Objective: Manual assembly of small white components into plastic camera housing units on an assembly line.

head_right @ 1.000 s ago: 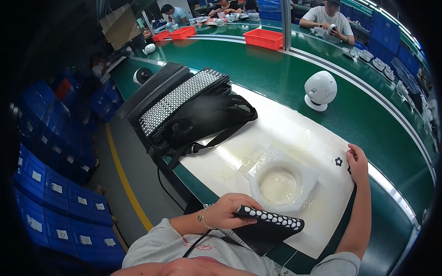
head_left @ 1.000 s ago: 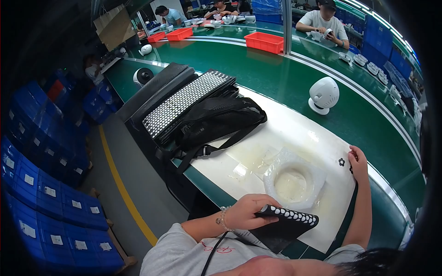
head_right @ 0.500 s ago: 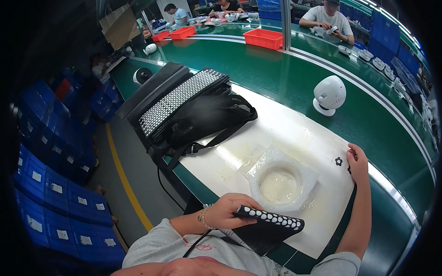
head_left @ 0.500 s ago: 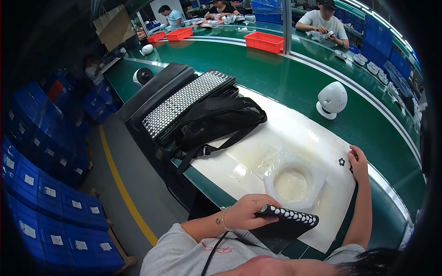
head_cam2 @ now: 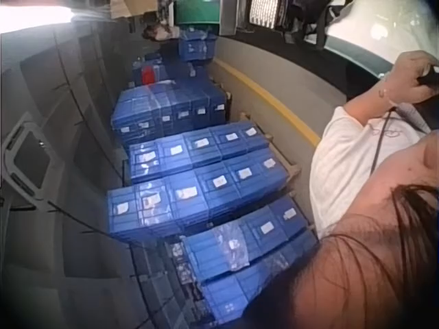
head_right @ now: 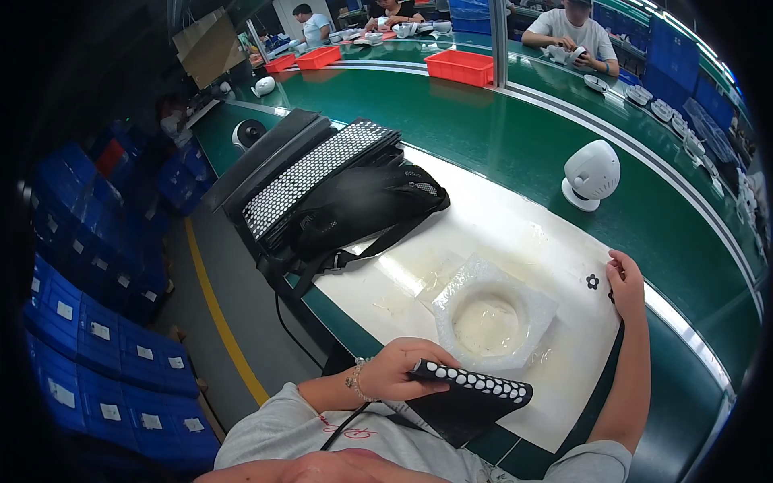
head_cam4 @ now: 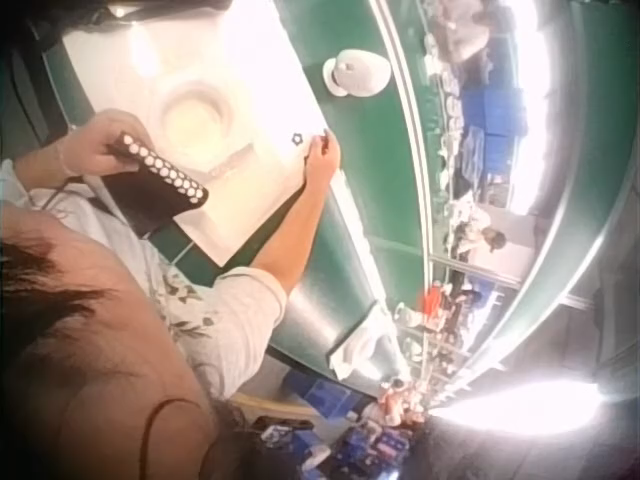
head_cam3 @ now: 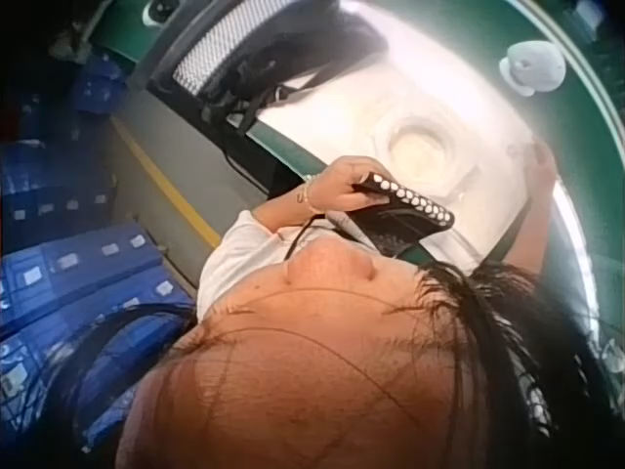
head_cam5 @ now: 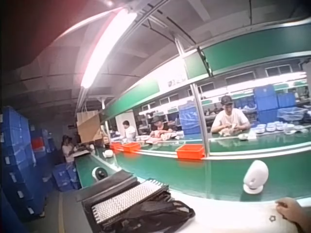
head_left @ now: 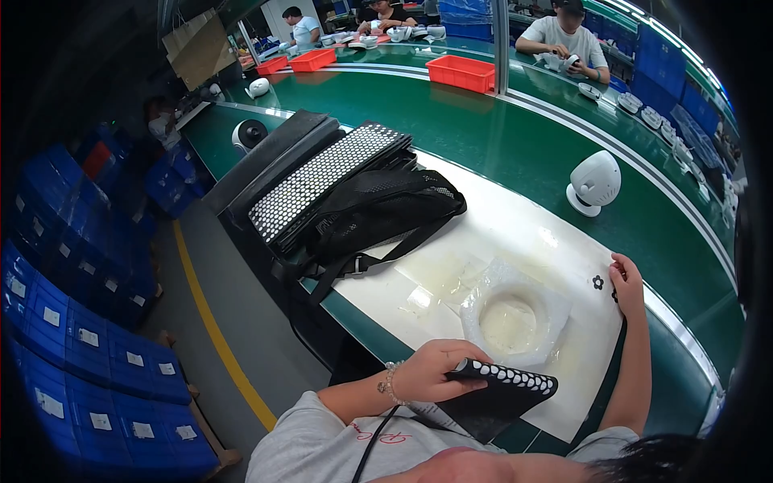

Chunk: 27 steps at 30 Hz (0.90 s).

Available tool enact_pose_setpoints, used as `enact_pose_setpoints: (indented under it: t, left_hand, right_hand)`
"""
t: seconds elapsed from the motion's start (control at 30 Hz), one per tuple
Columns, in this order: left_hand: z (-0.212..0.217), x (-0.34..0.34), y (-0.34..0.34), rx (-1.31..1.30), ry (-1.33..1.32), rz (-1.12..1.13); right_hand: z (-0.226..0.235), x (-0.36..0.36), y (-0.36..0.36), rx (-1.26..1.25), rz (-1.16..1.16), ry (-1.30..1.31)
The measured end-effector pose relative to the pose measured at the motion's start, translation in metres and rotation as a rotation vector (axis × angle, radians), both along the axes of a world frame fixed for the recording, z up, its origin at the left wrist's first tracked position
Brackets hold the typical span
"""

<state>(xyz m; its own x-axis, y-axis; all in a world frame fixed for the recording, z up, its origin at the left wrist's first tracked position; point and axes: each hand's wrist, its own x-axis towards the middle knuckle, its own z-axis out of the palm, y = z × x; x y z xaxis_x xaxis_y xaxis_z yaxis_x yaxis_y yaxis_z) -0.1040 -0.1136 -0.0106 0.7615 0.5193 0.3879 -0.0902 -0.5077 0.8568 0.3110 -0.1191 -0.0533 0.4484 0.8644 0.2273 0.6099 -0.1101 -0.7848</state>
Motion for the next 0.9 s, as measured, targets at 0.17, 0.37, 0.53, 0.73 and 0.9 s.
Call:
enact_pose_setpoints:
  t: [0.17, 0.37, 0.53, 0.73, 0.9]
  left_hand:
    - [0.002, -0.001, -0.002, 0.013, -0.007, 0.004]
    - [-0.002, 0.004, 0.002, -0.013, 0.023, -0.058]
    - [0.004, 0.005, -0.001, 0.04, 0.014, -0.005]
    - [0.0, 0.006, 0.001, 0.082, -0.007, -0.005]
    - [0.0, 0.006, -0.001, 0.024, 0.029, 0.017]
  right_hand:
    - [0.0, 0.0, 0.0, 0.004, 0.004, -0.024]
    - [0.01, -0.017, -0.009, 0.003, -0.034, -0.547]
    - [0.003, -0.056, 0.017, -0.05, 0.096, -0.583]
    - [0.012, -0.066, 0.072, -0.419, -0.017, -0.608]
    - [0.002, -0.041, 0.11, -0.368, -0.299, -0.566]
